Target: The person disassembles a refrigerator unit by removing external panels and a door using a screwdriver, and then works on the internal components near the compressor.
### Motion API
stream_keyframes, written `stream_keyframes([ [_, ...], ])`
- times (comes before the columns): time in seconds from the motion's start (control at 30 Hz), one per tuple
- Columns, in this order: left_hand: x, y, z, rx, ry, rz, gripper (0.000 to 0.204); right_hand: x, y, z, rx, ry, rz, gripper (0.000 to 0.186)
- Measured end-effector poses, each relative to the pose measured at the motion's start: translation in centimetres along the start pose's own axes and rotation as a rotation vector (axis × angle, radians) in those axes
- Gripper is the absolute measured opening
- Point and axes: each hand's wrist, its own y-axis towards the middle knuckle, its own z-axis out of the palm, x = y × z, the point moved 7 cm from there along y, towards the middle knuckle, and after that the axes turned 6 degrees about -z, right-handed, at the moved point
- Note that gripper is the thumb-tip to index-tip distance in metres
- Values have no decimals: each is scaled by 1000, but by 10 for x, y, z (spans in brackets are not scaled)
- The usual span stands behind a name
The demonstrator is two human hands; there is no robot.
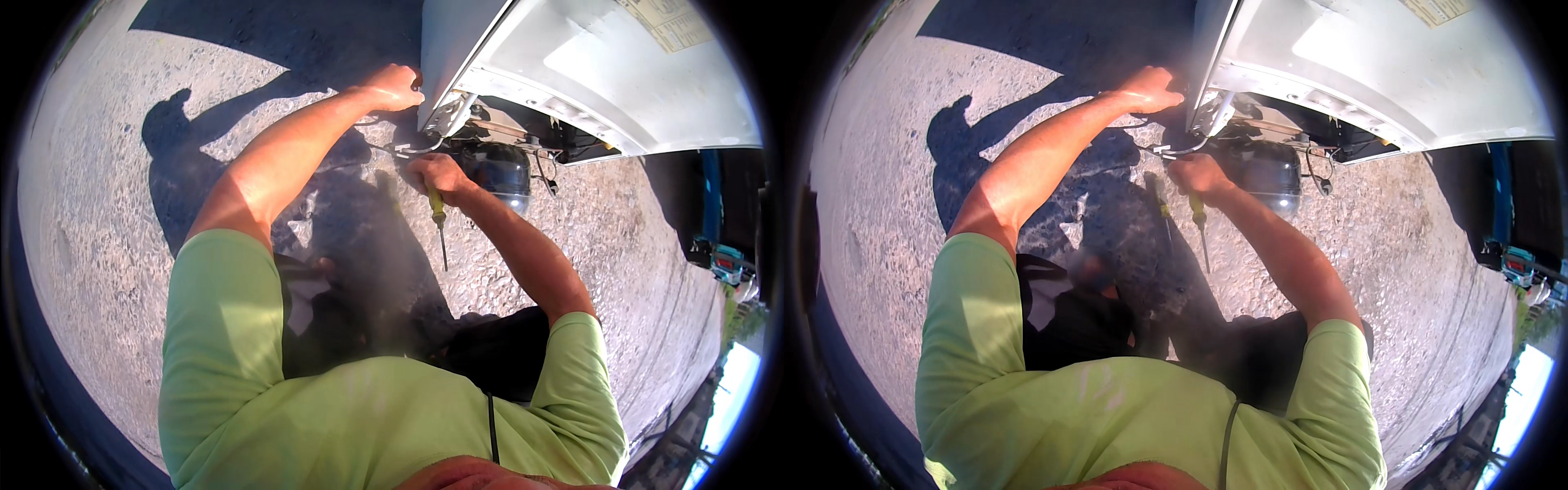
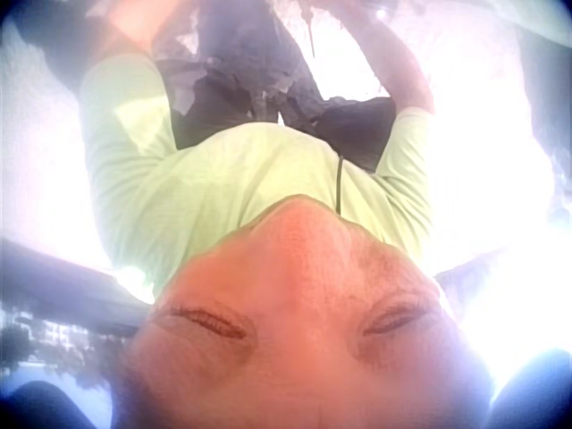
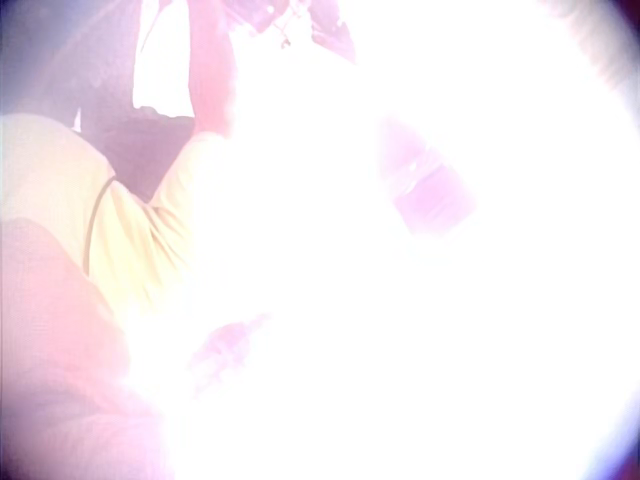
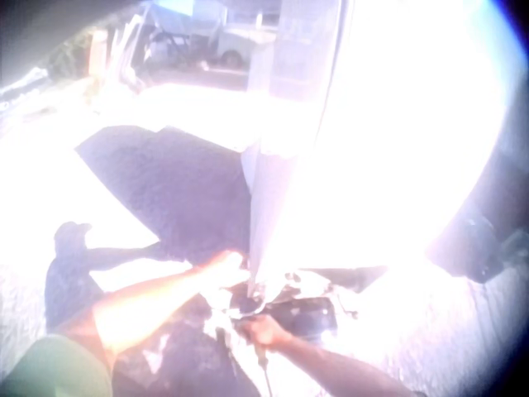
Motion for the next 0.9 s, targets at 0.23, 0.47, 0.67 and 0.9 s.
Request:
stream_keyframes([
  [0.23,51,14,24,83,126,-80,48,-5,3,1,-25,13,49,27],
  [0.47,47,15,33,114,152,-23,44,-10,3,-7,-77,0,58,28],
  [0.67,51,18,32,118,120,-63,42,26,-17,-24,-56,108,23,29],
  [0.9,45,19,25,131,194,-76,45,91,-40,-120,-230,474,-98,20],
])
